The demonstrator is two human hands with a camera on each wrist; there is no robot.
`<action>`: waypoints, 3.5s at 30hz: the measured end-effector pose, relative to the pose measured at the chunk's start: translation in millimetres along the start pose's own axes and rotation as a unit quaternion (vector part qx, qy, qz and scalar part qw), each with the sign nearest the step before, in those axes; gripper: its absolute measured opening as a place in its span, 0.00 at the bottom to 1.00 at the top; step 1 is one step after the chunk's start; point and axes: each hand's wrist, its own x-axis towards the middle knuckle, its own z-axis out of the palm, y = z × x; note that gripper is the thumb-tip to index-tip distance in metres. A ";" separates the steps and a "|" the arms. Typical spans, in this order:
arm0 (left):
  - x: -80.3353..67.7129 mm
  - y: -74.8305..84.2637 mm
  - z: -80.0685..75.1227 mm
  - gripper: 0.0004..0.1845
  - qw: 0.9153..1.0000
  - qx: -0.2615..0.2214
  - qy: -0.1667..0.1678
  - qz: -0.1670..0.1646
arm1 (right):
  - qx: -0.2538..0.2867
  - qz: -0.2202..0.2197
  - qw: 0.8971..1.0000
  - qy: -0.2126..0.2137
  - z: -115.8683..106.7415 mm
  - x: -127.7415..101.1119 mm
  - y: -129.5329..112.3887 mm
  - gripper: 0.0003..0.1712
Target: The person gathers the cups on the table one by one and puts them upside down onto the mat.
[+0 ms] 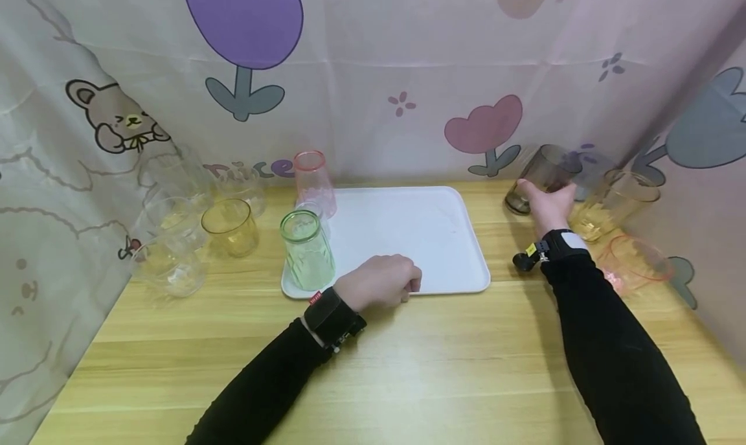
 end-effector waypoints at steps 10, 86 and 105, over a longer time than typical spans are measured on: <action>1.5 -3.1 -1.2 0.08 1.000 -0.014 0.011 -0.004 | 0.180 0.009 0.983 -0.031 6.7 -18.7 -4.3 0.51; -37.3 7.5 -144.7 0.35 0.947 0.118 0.297 -0.027 | 0.052 -0.073 0.915 -0.393 45.7 -108.6 -32.1 0.38; 19.7 -26.3 -192.9 0.29 0.974 0.109 0.058 -0.191 | -0.375 -0.186 0.847 -0.327 28.3 -78.7 -3.7 0.35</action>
